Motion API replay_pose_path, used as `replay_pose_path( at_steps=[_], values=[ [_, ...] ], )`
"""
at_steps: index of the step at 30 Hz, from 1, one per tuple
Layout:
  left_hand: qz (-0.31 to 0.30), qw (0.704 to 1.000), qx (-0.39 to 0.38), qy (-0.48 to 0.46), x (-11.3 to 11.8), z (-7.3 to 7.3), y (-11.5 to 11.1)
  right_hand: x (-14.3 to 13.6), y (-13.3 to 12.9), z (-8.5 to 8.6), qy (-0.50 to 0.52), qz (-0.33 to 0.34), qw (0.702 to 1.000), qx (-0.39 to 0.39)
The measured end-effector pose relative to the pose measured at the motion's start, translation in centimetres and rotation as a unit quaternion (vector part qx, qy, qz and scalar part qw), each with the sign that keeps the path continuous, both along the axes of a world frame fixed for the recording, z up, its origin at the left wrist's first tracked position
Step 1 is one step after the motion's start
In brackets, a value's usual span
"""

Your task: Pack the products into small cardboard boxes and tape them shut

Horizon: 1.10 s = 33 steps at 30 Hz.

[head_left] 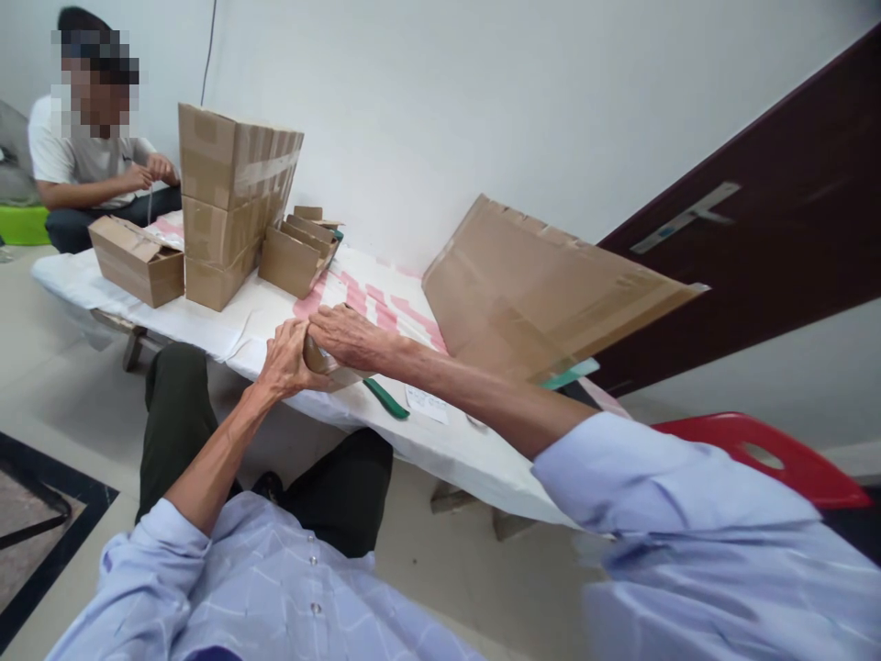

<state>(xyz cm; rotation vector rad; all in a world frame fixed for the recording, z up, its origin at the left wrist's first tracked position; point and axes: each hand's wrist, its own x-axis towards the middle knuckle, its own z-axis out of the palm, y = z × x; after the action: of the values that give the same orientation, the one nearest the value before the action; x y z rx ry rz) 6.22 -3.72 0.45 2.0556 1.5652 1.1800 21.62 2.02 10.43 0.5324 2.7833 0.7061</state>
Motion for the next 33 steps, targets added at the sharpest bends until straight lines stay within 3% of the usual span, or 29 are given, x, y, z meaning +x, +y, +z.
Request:
replay_pose_path(
  at_steps=[7,10,17,26,33],
  values=[
    [0.007,1.0,0.0,0.016,0.0,0.2,-0.1,0.8,1.5,-0.1,0.055,0.064,0.992,-0.097],
    [0.007,1.0,0.0,0.016,0.0,0.2,-0.1,0.9,1.5,-0.1,0.059,0.062,0.99,-0.112],
    [0.006,1.0,-0.004,0.01,0.0,0.1,0.0,0.2,0.9,0.5,0.039,0.038,0.992,-0.115],
    [-0.004,1.0,0.001,0.015,0.0,0.4,-0.1,-0.8,0.1,0.8,-0.002,-0.042,0.997,-0.069],
    [-0.012,1.0,0.003,0.011,0.0,0.5,-0.1,-0.9,-0.9,1.3,-0.018,-0.054,0.997,-0.047]
  ],
)
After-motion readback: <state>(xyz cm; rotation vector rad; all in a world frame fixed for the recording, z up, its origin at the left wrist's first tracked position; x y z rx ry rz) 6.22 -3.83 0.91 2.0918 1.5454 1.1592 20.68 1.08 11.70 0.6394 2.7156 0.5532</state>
